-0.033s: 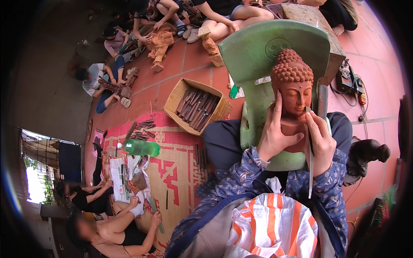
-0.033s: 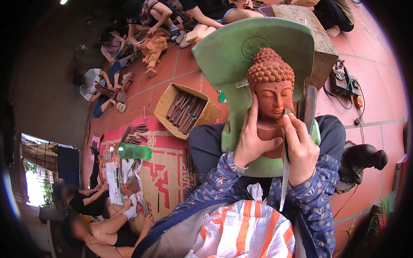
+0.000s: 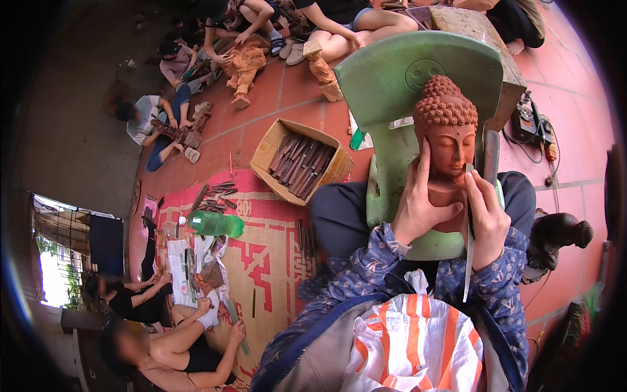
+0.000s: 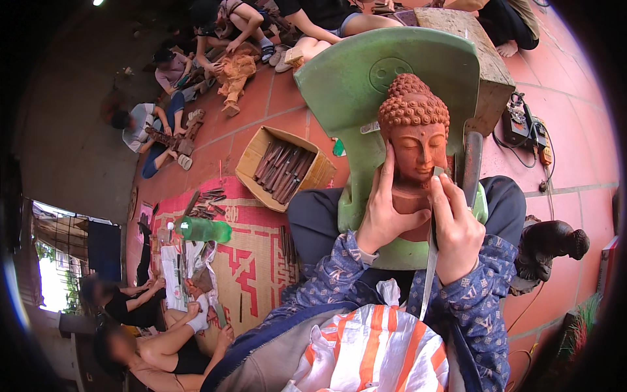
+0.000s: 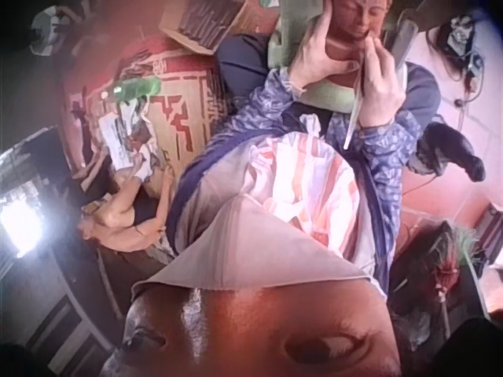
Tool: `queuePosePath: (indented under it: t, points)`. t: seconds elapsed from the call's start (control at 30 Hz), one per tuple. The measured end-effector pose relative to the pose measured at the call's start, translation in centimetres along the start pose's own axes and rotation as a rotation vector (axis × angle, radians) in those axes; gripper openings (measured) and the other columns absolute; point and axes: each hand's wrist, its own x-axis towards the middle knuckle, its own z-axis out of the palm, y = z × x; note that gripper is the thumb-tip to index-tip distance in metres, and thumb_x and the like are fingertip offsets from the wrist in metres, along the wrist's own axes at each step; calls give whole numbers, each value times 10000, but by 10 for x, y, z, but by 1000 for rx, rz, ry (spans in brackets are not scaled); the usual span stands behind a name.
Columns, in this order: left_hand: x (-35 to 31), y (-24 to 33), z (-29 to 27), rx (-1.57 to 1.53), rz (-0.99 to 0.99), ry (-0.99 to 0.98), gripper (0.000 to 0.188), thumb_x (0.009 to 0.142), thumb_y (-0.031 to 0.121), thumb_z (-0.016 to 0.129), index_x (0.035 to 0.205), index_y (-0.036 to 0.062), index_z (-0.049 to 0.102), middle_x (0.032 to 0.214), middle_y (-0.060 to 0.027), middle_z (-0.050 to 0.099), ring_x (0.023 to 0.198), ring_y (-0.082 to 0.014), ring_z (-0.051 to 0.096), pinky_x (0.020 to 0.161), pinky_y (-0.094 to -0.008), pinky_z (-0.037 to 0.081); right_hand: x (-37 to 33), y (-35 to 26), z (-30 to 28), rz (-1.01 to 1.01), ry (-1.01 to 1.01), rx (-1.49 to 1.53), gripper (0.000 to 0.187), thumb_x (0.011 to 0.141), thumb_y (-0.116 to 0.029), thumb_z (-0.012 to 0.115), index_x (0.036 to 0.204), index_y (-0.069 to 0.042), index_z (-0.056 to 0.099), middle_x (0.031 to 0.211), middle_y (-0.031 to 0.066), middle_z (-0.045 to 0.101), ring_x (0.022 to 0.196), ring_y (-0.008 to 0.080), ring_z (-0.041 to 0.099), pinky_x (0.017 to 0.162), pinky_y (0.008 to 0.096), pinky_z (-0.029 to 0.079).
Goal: The person carves a clay Buddha head using a metal file, focusing on the face and hair details. They hold the head steady with one hand while filing with the other, occasionally rotating the piece to access different areas.
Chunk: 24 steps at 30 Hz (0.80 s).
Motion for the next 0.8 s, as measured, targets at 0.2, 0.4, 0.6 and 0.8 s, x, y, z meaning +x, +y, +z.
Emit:
queuePosePath:
  t: [0.2, 0.4, 0.6, 0.8]
  points:
    - [4, 0, 0, -19, -4, 8, 1227, 673, 236, 860, 1591, 51, 67, 1401, -292, 383, 1298, -457, 424, 1088, -484, 388, 4, 7, -1, -8, -48, 74, 418, 802, 36, 641, 1216, -23, 659, 1150, 146, 664, 963, 301, 707, 781, 359, 579]
    - [7, -2, 5, -8, 4, 32, 1230, 661, 246, 871, 1585, 22, 89, 1354, -263, 430, 1265, -396, 473, 1067, -437, 410, 1, 3, 3, -29, -29, -55, 391, 810, 16, 651, 1199, -21, 668, 1116, 136, 676, 945, 309, 712, 777, 353, 578]
    - [1, -4, 1, -15, 5, 26, 1229, 656, 231, 870, 1583, 17, 92, 1324, -245, 450, 1247, -386, 485, 1058, -437, 417, 0, 4, 3, -26, -26, 18, 396, 823, 25, 626, 1215, -22, 664, 1148, 137, 663, 945, 300, 714, 765, 351, 579]
    - [5, -2, 3, -7, 53, 12, 1229, 671, 268, 868, 1584, 25, 83, 1351, -285, 430, 1236, -434, 482, 1043, -461, 427, -2, 7, -1, -2, -69, 11, 450, 792, -1, 650, 1240, -37, 638, 1167, 121, 653, 937, 298, 704, 765, 360, 578]
